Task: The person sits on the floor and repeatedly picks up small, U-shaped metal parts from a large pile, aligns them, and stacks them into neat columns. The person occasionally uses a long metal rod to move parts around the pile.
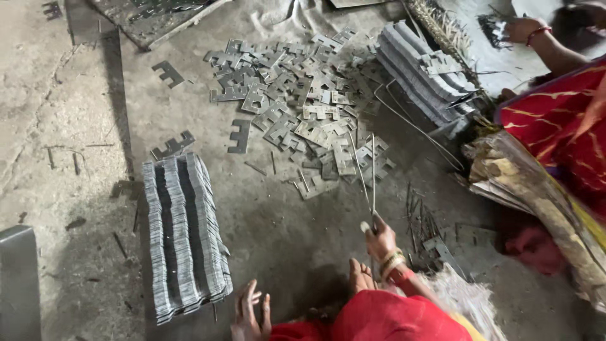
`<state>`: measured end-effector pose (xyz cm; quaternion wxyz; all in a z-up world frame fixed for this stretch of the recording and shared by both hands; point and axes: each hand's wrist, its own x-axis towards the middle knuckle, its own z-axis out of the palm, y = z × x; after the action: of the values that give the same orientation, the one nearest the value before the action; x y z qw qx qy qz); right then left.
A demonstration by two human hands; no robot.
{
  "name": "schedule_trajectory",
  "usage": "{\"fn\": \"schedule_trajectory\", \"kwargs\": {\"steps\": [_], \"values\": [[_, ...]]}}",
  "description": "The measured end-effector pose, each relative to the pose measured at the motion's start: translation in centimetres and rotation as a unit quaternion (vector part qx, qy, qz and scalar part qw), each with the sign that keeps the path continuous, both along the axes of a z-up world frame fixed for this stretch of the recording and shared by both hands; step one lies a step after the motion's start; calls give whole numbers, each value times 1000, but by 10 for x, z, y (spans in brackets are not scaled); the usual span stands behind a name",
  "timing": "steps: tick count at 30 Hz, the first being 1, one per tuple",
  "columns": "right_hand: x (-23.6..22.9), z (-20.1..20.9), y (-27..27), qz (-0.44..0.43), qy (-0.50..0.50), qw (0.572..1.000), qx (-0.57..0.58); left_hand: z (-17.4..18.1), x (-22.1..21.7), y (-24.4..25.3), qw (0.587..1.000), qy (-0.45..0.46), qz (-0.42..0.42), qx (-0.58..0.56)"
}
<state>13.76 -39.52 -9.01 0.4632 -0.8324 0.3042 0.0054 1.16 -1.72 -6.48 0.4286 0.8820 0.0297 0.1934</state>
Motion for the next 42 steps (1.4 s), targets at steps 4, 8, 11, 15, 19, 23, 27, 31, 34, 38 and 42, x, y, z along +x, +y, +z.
{"fn": "schedule_trajectory", "kwargs": {"steps": [4, 8, 11, 15, 19, 23, 27, 31, 34, 38, 42], "values": [[31, 22, -15, 35, -113, 986, -119, -51, 5, 0, 999, 20, 32, -29], [169, 27, -53, 64, -248, 967, 7, -88, 12, 0, 999, 12, 1, -50], [265, 20, -78, 16, -114, 991, -63, -102, 27, -4, 998, 33, -6, -50], [329, 5, -88, -12, -158, 977, -143, -109, 51, -7, 998, 49, -7, -48], [397, 17, -106, -25, -141, 989, -27, -118, 68, -6, 997, 66, -14, -44], [428, 27, -119, 14, 3, 992, -124, -130, 70, -12, 995, 82, -16, -46], [368, 4, -85, 16, 103, 977, -189, -130, 51, -7, 994, 94, -11, -50], [284, -18, -42, 50, 45, 985, -159, -123, 46, -12, 994, 92, -26, -51], [237, -27, -27, 79, 43, 987, -130, -110, 47, -13, 995, 84, -36, -50], [174, -44, -9, 132, 1, 982, -134, -79, 37, -16, 994, 85, -50, -50], [112, -43, 9, 182, -81, 969, -149, -39, 27, -10, 992, 86, -92, -25]]}}
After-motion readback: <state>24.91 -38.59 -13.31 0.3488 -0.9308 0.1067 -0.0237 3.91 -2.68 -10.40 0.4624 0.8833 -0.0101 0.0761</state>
